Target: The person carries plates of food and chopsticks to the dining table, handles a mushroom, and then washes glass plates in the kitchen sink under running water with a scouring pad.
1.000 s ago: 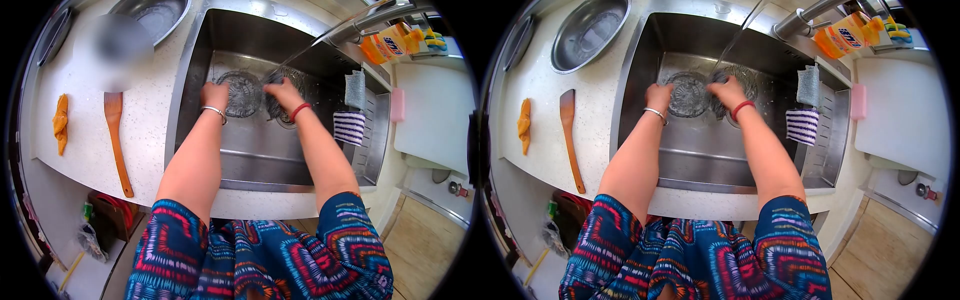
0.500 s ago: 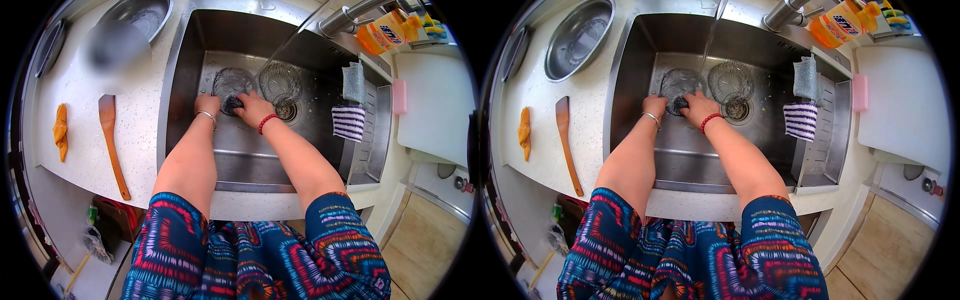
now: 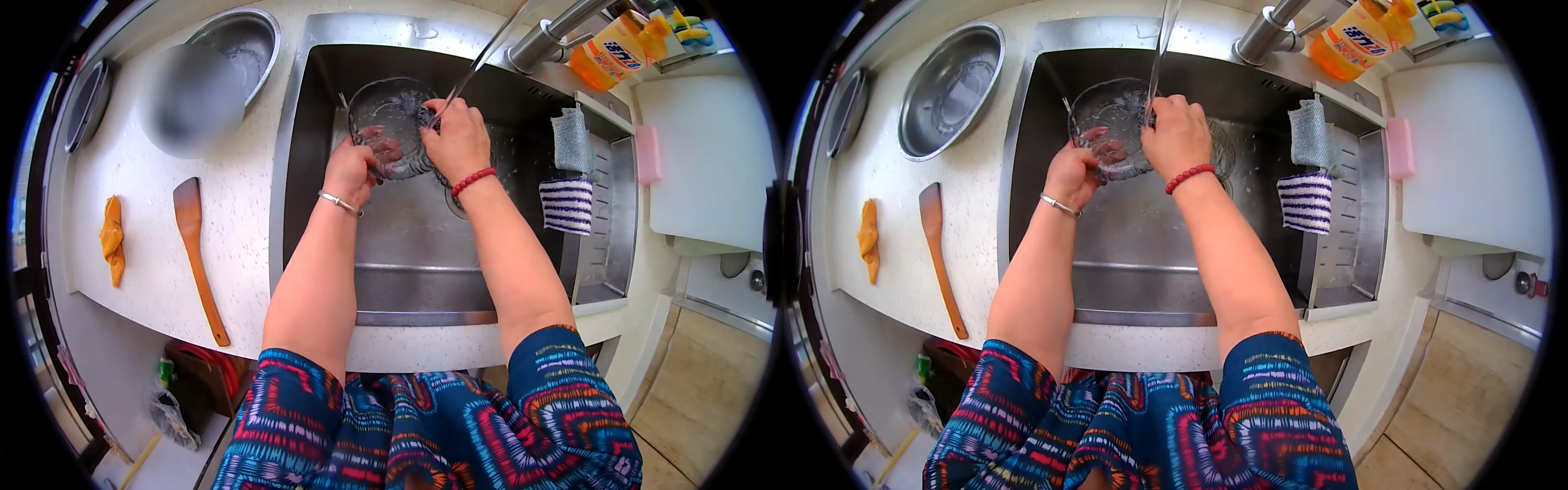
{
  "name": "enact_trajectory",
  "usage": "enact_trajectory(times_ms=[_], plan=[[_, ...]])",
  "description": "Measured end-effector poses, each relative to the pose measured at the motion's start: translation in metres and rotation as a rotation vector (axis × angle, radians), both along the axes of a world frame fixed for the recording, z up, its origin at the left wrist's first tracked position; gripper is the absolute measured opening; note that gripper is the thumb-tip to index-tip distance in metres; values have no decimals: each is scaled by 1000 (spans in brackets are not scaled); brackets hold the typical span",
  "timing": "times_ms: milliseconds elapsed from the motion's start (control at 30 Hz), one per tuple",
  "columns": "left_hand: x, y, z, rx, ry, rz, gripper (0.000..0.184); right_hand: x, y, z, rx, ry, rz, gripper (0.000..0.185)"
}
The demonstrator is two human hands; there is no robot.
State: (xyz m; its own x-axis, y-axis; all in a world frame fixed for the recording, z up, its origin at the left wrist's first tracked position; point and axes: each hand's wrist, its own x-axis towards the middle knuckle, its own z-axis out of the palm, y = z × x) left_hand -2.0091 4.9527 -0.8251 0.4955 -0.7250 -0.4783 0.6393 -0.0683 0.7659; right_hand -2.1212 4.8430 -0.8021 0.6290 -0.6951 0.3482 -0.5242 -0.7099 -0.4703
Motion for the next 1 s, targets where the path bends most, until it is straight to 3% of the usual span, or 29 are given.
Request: enact_trajectory(times_ms=[67, 200, 300, 367, 433, 500, 567, 633, 667, 700, 767, 800, 833, 900, 1000], plan=[[-3, 1, 10, -112, 130, -32, 52, 3, 3, 3, -58, 1, -5, 22], [-2, 3, 12, -176, 106, -9, 52, 11, 26, 1, -91, -104, 158, 17], [-5, 3, 13, -158, -76, -23, 54, 6, 28, 2, -136, -53, 195, 14], [-19, 4, 22, -182, 4, -108, 55, 0, -2, 5, -132, 27, -36, 12], [-22, 2, 21, -184, -35, -115, 55, 0, -9, 4, -89, -91, -101, 11], [-19, 3, 22, -221, -33, -117, 55, 9, 12, 8, -211, -113, 40, 10], [-20, 4, 18, -192, -18, -33, 48, 14, 24, 13, -168, -165, 161, 11], [-20, 8, 20, -242, -29, -106, 50, 19, 13, 7, -210, -147, 131, 9], [-24, 10, 26, -218, 15, -113, 49, 17, 2, 10, -18, -177, -27, 7], [-26, 11, 27, -220, 16, -114, 49, 13, -7, 15, -80, -62, -126, 7], [-28, 11, 29, -197, -38, -115, 50, 15, 4, 7, -9, -107, -62, 10], [-23, 11, 26, -204, -73, -131, 50, 15, 19, 14, -218, -149, 113, 12], [-22, 10, 24, -207, -72, -132, 50, 15, 37, 22, -66, -148, 164, 13], [-22, 8, 23, -215, -91, -164, 51, 13, 26, 13, -75, -161, 154, 12], [-31, 7, 26, -199, -24, -176, 46, 6, -11, 21, 88, -113, -165, 13]])
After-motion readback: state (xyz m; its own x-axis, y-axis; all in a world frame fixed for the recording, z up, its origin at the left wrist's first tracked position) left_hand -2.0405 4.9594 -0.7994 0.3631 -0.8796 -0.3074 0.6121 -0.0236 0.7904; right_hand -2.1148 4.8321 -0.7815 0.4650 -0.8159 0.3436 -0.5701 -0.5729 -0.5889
